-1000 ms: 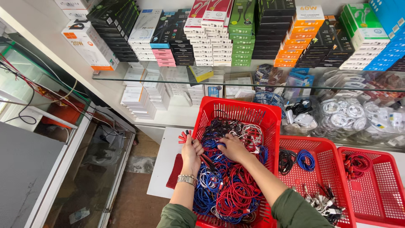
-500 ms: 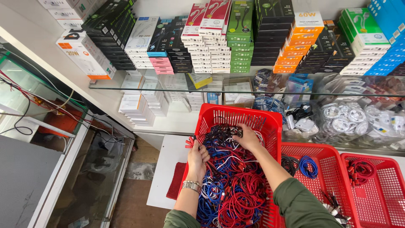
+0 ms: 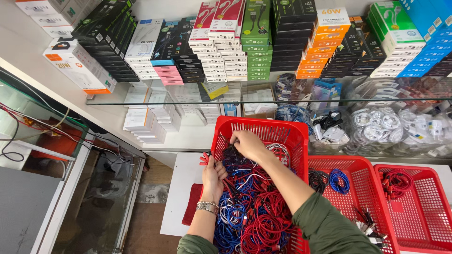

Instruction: The person sorts tangled charging cables from a large red basket into smaller red baskets by color and connector type. They repeatedly pick up cables, separate them, and place them into designated baskets on the counter.

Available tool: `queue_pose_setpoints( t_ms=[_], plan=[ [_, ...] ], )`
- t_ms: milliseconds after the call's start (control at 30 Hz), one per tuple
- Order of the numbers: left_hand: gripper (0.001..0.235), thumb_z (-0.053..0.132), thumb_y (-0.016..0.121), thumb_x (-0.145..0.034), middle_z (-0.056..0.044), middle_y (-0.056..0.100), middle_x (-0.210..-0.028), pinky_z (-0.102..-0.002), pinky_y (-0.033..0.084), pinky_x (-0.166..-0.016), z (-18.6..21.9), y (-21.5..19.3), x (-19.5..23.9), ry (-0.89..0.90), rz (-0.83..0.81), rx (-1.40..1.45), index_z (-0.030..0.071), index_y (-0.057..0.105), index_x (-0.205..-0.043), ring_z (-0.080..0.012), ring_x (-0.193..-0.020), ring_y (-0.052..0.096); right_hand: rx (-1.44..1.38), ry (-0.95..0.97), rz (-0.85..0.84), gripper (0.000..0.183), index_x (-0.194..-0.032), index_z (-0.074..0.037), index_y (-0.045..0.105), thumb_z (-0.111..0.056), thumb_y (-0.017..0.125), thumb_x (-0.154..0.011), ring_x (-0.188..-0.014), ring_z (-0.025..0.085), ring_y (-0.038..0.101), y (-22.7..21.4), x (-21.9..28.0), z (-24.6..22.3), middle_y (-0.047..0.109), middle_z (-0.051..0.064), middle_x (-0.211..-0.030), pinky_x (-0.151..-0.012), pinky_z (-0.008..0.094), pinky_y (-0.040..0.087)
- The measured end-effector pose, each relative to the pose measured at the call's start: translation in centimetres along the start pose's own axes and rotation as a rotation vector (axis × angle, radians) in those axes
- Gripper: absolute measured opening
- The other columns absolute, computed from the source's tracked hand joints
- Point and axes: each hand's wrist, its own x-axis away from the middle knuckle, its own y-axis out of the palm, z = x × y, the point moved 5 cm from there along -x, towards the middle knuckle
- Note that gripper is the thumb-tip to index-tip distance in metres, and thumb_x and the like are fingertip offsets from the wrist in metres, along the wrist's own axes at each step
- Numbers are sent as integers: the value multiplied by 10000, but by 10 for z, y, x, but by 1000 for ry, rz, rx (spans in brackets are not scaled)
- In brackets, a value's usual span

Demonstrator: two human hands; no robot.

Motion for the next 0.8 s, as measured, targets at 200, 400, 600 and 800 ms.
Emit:
queue_pose_setpoints(
  t_ms=[200,400,600,800],
  plan=[
    [425,376,414,-1104,41,294,-603,-275,215,-450,-3,6,-2,-27,-40,30,110,384,-773,-89,-496,232,-109,86,-99,165,-1043,-77,724,-129,717,-887,-883,204,707,-58,-2,18,747,55,-968,-809,381,546],
    [403,379,418,-1091,50,280,-587,-268,197,-431,-6,11,-2,-24,-87,26,121,394,-782,-83,-480,213,-544,87,-128,227,-1124,-45,711,-157,714,-926,-949,244,696,-34,-4,98,730,118,-1034,-828,387,582],
    [359,344,444,-1099,53,284,-593,-260,205,-428,0,31,17,-25,-140,-33,132,399,-814,-76,-478,228,205,138,-127,497,-1354,-159,633,-348,754,-911,-1199,268,581,-31,19,132,605,138,-1358,-967,388,479],
    [287,310,433,-1091,68,344,-622,-238,234,-452,-12,84,60,-147,-436,-402,114,479,-888,-57,-488,265,-535,152,-385,655,-1422,-265,489,-454,722,-840,-1119,183,664,-31,51,34,650,76,-1318,-871,386,581]
  ],
)
